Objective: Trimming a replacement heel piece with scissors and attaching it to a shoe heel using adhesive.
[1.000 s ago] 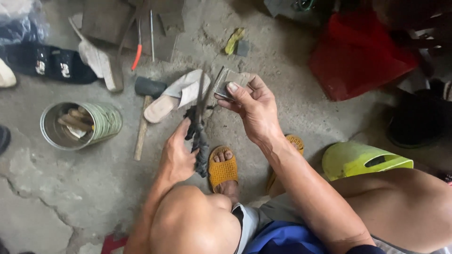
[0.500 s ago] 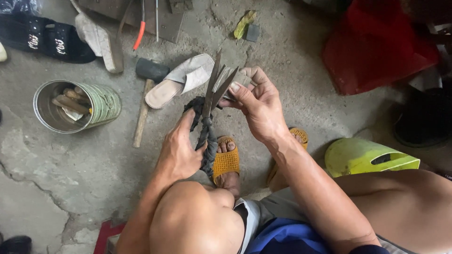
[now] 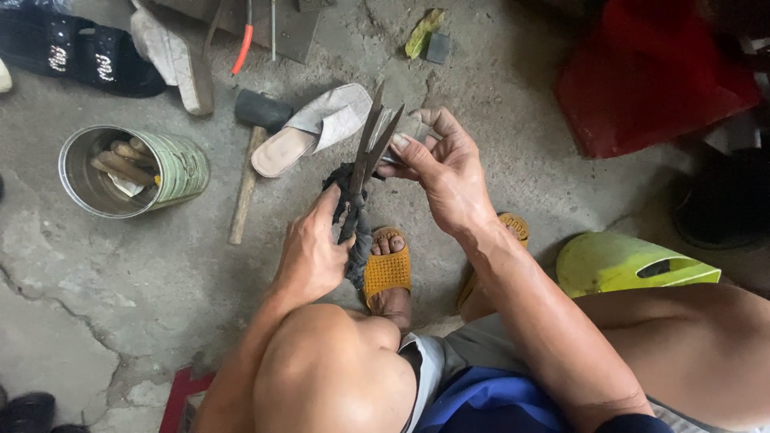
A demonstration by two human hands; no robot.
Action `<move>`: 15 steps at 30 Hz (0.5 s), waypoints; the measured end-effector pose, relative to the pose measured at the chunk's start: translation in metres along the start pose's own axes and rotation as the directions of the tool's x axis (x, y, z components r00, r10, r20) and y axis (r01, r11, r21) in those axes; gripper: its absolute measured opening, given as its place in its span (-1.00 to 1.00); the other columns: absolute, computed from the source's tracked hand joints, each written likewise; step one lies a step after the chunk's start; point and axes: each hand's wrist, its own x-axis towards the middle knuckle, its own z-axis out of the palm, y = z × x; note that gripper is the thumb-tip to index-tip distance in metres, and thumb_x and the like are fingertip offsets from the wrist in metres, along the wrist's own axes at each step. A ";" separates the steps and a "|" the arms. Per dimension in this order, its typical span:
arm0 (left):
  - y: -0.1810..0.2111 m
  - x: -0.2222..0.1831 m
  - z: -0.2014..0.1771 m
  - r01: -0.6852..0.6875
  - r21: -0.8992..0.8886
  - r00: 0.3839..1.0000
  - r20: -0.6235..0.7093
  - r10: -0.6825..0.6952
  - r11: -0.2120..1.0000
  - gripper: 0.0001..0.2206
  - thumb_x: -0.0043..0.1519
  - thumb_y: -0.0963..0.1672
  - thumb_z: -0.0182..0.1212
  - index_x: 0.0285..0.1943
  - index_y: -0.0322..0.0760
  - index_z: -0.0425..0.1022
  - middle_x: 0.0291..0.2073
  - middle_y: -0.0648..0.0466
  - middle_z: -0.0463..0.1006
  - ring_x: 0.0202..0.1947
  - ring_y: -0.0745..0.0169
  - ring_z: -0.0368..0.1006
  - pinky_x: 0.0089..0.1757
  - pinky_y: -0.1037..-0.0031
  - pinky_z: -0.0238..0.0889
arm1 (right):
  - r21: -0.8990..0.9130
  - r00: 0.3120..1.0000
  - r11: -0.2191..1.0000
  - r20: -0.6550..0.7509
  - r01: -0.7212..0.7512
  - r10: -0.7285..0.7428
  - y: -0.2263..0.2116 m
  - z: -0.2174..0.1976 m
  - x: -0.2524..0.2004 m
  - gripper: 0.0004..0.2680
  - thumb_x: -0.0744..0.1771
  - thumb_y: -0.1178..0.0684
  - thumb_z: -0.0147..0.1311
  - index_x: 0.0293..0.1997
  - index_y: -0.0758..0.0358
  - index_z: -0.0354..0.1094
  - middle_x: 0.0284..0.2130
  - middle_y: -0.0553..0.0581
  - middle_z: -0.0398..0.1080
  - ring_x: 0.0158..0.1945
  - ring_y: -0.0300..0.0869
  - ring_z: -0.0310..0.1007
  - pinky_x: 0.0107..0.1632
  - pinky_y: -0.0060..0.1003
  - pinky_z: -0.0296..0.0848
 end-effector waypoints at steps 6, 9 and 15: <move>-0.004 0.002 0.000 -0.005 0.046 1.000 -0.019 0.006 0.999 -0.35 0.05 -0.25 0.36 0.37 -0.55 0.24 0.10 -0.40 0.50 0.09 -0.45 0.47 0.03 -0.16 0.36 | -0.010 0.999 1.000 -0.026 -0.026 0.025 0.017 -0.009 0.003 -0.79 0.33 0.24 0.21 0.02 0.41 0.29 -0.39 0.20 0.50 -0.29 -0.09 0.64 -0.12 -0.14 0.75; -0.001 0.000 0.000 0.020 0.007 1.000 -0.013 -0.020 1.000 -0.30 0.00 -0.25 0.39 0.38 -0.59 0.22 0.14 -0.46 0.46 0.14 -0.52 0.42 0.08 -0.15 0.33 | -0.054 1.000 0.999 -0.014 0.004 -0.005 0.019 -0.010 0.002 -0.82 0.33 0.25 0.22 -0.04 0.41 0.32 -0.40 0.22 0.51 -0.27 -0.09 0.64 -0.09 -0.14 0.73; -0.004 0.002 0.003 0.007 -0.019 1.000 -0.015 -0.007 1.000 -0.28 -0.01 -0.28 0.38 0.40 -0.60 0.20 0.17 -0.48 0.42 0.16 -0.58 0.38 0.09 -0.19 0.30 | -0.061 0.999 0.998 -0.024 -0.028 0.026 0.021 -0.010 0.000 -0.80 0.31 0.26 0.25 -0.02 0.45 0.34 -0.39 0.27 0.54 -0.27 -0.06 0.65 -0.11 -0.14 0.73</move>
